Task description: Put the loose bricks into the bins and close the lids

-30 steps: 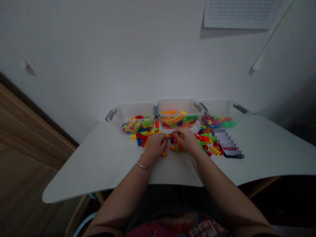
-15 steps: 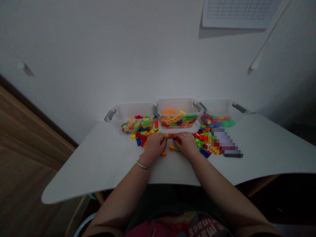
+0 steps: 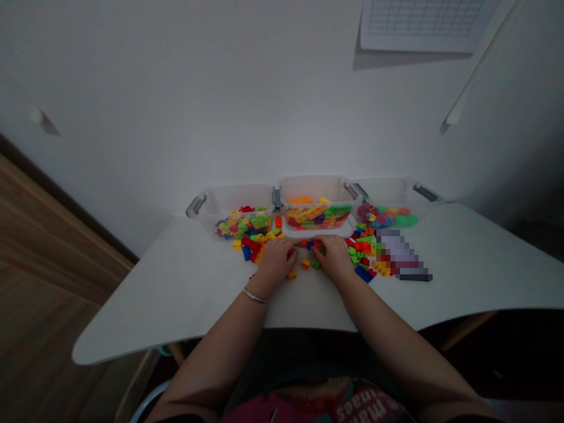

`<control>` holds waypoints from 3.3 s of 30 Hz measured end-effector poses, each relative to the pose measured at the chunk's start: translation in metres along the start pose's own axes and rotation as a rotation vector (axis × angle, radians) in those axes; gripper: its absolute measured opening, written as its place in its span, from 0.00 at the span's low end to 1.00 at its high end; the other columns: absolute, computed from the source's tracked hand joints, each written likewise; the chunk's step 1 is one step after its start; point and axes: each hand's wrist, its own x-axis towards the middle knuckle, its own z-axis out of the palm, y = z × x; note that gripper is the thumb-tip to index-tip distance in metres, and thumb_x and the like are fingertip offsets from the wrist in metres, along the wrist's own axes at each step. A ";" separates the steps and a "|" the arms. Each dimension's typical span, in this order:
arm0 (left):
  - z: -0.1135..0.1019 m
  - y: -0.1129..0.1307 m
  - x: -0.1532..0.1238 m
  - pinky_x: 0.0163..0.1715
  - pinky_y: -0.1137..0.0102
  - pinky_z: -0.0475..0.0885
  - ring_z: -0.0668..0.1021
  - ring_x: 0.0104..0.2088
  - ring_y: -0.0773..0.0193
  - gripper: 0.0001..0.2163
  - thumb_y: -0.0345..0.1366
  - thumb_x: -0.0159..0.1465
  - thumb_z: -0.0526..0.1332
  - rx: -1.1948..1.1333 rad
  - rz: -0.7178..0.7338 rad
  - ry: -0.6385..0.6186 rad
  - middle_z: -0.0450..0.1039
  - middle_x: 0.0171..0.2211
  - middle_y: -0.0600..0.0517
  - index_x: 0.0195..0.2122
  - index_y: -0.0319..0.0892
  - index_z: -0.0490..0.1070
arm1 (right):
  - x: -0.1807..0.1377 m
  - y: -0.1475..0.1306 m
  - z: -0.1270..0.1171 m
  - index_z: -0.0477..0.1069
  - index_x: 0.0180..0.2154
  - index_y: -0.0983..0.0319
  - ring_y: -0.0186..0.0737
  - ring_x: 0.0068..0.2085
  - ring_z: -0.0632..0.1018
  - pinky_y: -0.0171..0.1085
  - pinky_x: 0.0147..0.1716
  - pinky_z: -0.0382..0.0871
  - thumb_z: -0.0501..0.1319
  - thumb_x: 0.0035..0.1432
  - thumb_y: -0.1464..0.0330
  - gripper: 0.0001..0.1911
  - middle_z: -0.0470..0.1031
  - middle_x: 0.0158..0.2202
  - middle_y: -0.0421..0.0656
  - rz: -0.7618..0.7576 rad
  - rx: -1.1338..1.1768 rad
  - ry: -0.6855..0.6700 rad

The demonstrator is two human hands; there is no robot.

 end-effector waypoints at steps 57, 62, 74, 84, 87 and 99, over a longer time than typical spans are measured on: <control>-0.011 -0.006 -0.012 0.49 0.61 0.72 0.77 0.45 0.57 0.12 0.33 0.60 0.59 -0.175 0.032 0.061 0.77 0.42 0.47 0.46 0.42 0.72 | 0.090 0.031 -0.044 0.73 0.47 0.61 0.47 0.50 0.76 0.54 0.60 0.56 0.44 0.66 0.62 0.21 0.80 0.45 0.48 -0.096 0.110 0.236; -0.012 -0.006 -0.013 0.49 0.60 0.72 0.77 0.45 0.57 0.12 0.33 0.60 0.59 -0.173 0.038 0.060 0.77 0.42 0.47 0.45 0.42 0.72 | 0.087 0.023 -0.051 0.75 0.43 0.60 0.46 0.49 0.76 0.51 0.55 0.64 0.45 0.65 0.60 0.22 0.79 0.45 0.47 -0.069 0.211 0.304; -0.004 0.003 0.000 0.46 0.62 0.74 0.78 0.43 0.60 0.16 0.30 0.58 0.63 -0.264 -0.053 0.179 0.76 0.42 0.47 0.48 0.40 0.68 | 0.012 -0.033 -0.024 0.73 0.41 0.60 0.45 0.42 0.77 0.45 0.45 0.70 0.56 0.60 0.62 0.12 0.78 0.41 0.47 -0.063 0.419 0.183; -0.007 0.008 0.003 0.48 0.60 0.72 0.76 0.44 0.58 0.12 0.28 0.57 0.62 -0.225 0.031 0.059 0.76 0.41 0.48 0.43 0.42 0.72 | -0.011 -0.025 -0.005 0.72 0.45 0.58 0.50 0.45 0.75 0.50 0.48 0.66 0.57 0.59 0.66 0.12 0.78 0.42 0.47 -0.107 0.203 0.006; -0.008 0.011 0.002 0.48 0.60 0.72 0.76 0.45 0.58 0.12 0.29 0.57 0.63 -0.241 0.008 0.027 0.76 0.42 0.48 0.43 0.42 0.72 | -0.011 -0.024 -0.005 0.73 0.43 0.57 0.50 0.44 0.76 0.50 0.46 0.66 0.58 0.58 0.67 0.11 0.78 0.40 0.47 -0.093 0.216 0.017; -0.001 0.006 -0.001 0.51 0.60 0.71 0.75 0.47 0.58 0.19 0.30 0.59 0.61 -0.294 0.037 -0.034 0.73 0.47 0.45 0.52 0.41 0.67 | -0.009 -0.015 0.002 0.74 0.40 0.59 0.49 0.43 0.76 0.50 0.46 0.68 0.60 0.55 0.68 0.10 0.78 0.40 0.47 -0.039 0.337 0.085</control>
